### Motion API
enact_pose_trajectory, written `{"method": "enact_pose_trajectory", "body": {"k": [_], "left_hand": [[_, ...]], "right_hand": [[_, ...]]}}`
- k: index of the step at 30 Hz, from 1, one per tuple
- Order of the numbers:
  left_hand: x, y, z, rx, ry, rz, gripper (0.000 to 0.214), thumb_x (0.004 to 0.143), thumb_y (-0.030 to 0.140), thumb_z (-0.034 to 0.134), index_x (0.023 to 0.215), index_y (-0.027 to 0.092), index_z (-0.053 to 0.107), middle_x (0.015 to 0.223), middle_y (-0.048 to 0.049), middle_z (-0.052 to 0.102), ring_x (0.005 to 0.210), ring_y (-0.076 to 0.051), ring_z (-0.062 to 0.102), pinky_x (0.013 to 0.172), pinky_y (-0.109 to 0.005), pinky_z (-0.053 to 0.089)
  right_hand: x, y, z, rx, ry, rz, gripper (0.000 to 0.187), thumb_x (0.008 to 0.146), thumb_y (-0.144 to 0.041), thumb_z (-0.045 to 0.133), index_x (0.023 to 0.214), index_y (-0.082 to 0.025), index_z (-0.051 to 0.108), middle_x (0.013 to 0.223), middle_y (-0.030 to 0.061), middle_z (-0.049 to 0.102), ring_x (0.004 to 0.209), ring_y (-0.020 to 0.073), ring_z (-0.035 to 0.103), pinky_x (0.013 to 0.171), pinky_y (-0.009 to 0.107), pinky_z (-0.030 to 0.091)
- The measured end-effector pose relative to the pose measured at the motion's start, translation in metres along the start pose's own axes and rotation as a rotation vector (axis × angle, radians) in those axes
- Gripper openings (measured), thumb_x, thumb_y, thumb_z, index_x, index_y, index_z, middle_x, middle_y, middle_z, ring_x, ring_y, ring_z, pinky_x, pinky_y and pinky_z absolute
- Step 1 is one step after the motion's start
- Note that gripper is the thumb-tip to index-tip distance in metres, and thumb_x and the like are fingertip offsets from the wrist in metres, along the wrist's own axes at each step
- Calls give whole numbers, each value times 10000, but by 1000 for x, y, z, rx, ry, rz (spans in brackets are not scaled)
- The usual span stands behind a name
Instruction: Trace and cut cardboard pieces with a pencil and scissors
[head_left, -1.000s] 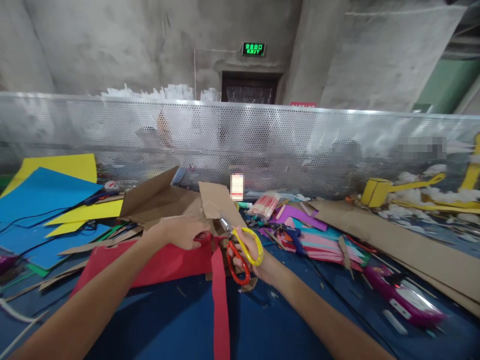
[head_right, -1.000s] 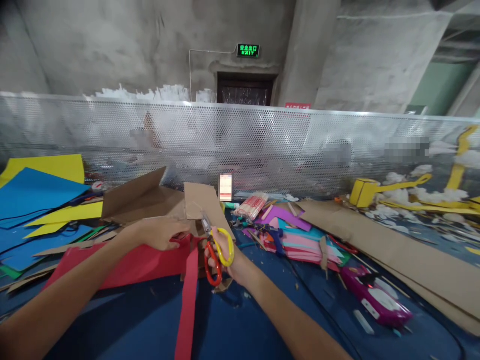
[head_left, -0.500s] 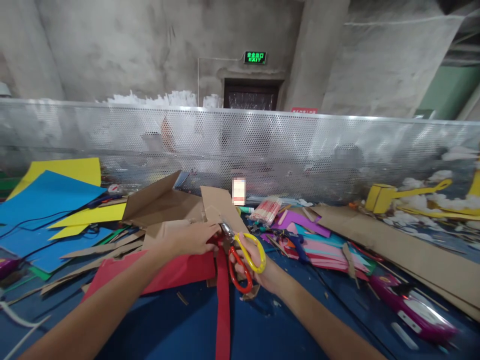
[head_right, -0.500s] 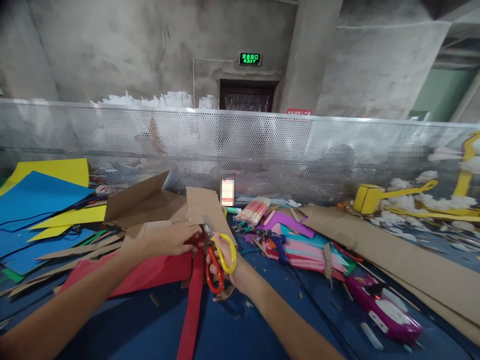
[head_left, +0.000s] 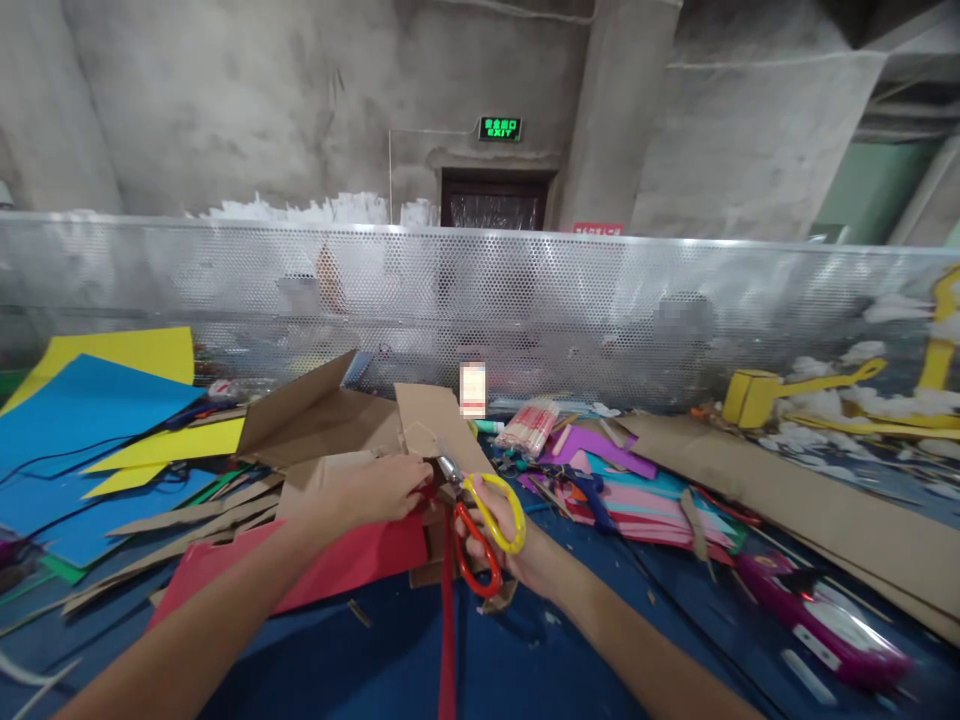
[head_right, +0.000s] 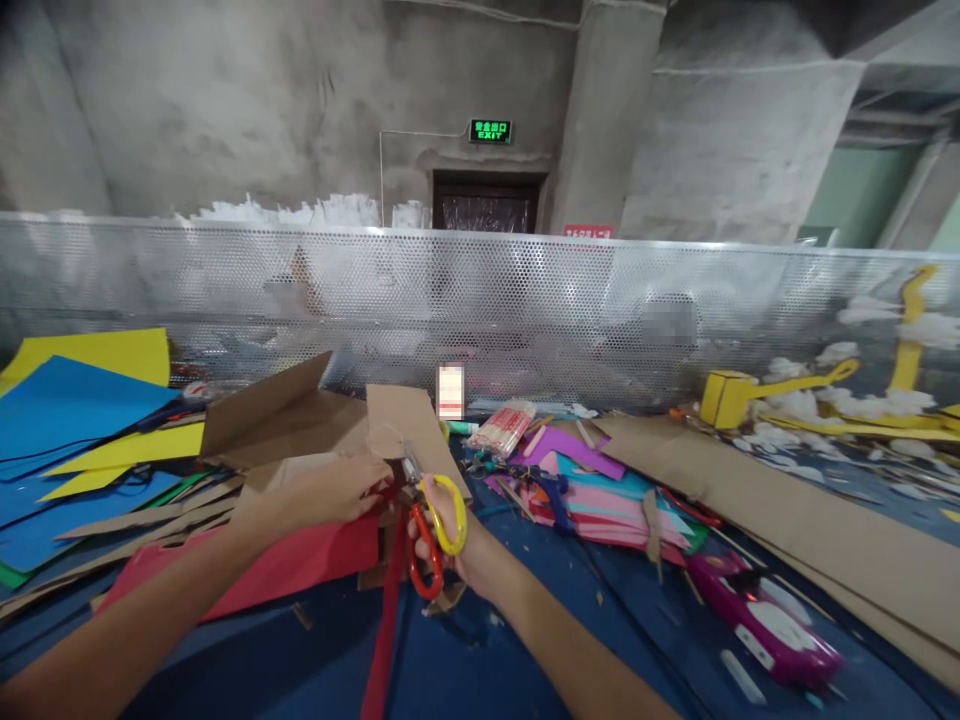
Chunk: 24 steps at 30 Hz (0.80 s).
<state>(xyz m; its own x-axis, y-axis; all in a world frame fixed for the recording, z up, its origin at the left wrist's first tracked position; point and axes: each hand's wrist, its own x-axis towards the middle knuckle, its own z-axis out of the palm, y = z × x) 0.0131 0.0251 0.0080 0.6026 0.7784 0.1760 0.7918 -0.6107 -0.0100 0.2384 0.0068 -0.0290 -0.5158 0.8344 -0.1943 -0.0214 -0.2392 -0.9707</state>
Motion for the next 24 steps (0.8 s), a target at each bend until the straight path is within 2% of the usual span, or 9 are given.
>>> {"method": "enact_pose_trajectory", "body": {"k": [3,7,11,17,20,24], "left_hand": [[0,-1,1,17,7,8,159,869,205,462,921,199,612,935,-104,676,764,-239,647,690,-334,476],[0,-3,-2,17,46,25,190,856,166,458,980,225,589,1024,-79,674,830,-241,651,750,-345,476],[-1,-2,-7,-1,4,105,219,840,134,472,976,234,612,1037,-67,669,868,-230,650,768,-326,477],[-2,2,-3,28,14,158,168,866,287,579,1016,229,626,1024,-71,662,858,-240,654,694,-323,488],[0,3,1,86,53,172,154,876,343,597,957,219,637,1063,-71,639,841,-230,651,660,-318,485],[2,4,1,130,91,242,223,896,405,585,907,197,666,1085,-87,619,936,-241,633,686,-311,480]], "right_hand": [[-2,-2,0,7,-14,2,685,851,-779,391,694,-143,588,526,1,519,406,71,436,395,170,346],[-3,-3,1,10,-32,-24,668,860,-765,398,691,-146,584,509,-13,494,396,68,405,383,172,340],[-1,-1,0,41,-12,-30,640,854,-766,414,722,-160,574,553,-2,532,420,76,432,391,170,348],[-3,-3,2,69,-10,-41,568,848,-729,477,778,-173,563,640,18,594,435,81,459,407,186,373],[-2,-4,4,83,14,-49,510,839,-683,532,795,-176,571,661,19,608,427,77,454,392,179,339],[3,-1,0,71,45,-11,504,831,-663,546,746,-167,565,635,13,597,384,58,406,357,168,260]]}}
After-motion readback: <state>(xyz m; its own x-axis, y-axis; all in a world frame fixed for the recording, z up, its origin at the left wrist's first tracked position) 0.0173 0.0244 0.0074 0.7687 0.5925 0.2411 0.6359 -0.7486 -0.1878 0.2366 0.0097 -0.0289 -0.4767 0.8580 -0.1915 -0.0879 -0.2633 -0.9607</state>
